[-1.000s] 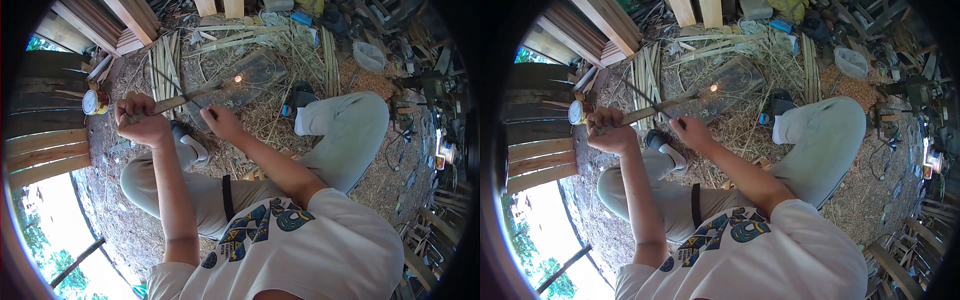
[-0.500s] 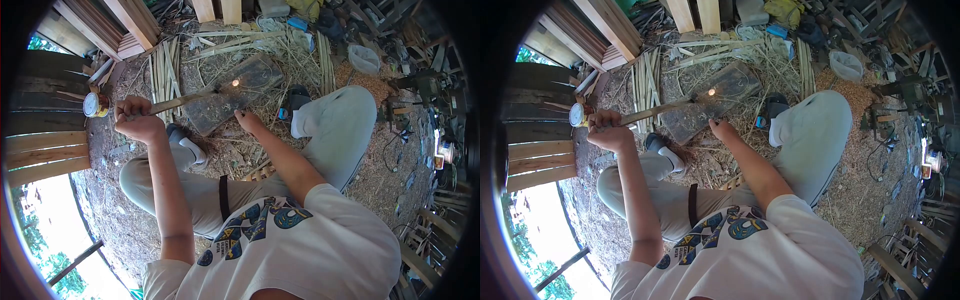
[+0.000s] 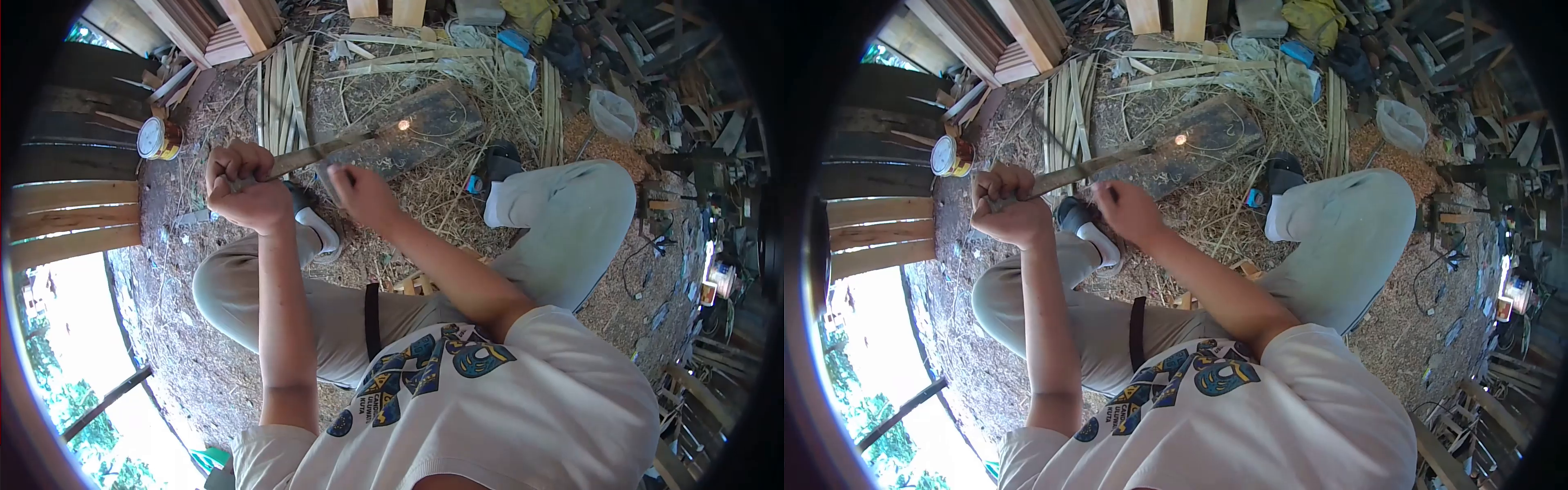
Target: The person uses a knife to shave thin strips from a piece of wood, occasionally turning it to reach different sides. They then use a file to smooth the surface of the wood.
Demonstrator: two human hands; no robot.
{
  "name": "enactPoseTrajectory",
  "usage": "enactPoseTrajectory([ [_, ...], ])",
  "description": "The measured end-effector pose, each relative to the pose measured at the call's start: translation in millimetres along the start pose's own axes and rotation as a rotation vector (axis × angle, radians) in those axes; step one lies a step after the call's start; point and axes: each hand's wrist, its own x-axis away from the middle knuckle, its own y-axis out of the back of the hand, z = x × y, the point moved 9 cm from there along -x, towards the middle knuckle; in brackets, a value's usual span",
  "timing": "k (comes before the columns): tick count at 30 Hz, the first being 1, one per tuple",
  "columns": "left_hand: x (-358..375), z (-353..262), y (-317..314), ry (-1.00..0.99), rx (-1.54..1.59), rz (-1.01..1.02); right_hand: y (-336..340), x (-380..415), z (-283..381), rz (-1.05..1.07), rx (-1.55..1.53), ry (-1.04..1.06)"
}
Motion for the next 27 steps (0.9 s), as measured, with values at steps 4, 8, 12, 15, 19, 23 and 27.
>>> enactPoseTrajectory([
  [4, -2.3, -0.8, 10.3, 0.005, 0.015, -0.035, 28.1, -10.9, -174.6, 0.095, 0.254, -0.387],
  [8, -7.4, -1.4, 6.0, -0.025, -0.085, -0.092, 63.4, -3.2, -246.0, 0.147, 0.403, -0.513],
  [12, -10.2, -2.2, 22.7, -0.038, -0.088, -0.255, 32.2, 4.6, -213.9, -0.015, 0.056, -0.721],
  [15, -13.8, 0.6, 24.3, -0.028, -0.082, -0.264, 17.5, -8.1, -136.8, -0.025, 0.04, -0.511],
  [19, -12.0, -3.3, 15.8, -0.04, -0.169, -0.27, 4.9, -17.2, -17.7, -0.071, -0.095, 0.034],
  [23, -16.3, -1.7, 15.7, -0.047, -0.194, -0.249, -3.4, -20.9, -25.7, 0.088, 0.118, -0.046],
  [27, -13.5, -1.3, 16.5, -0.057, -0.159, -0.238, 37.8, -11.9, -232.0, 0.186, 0.317, -0.558],
])
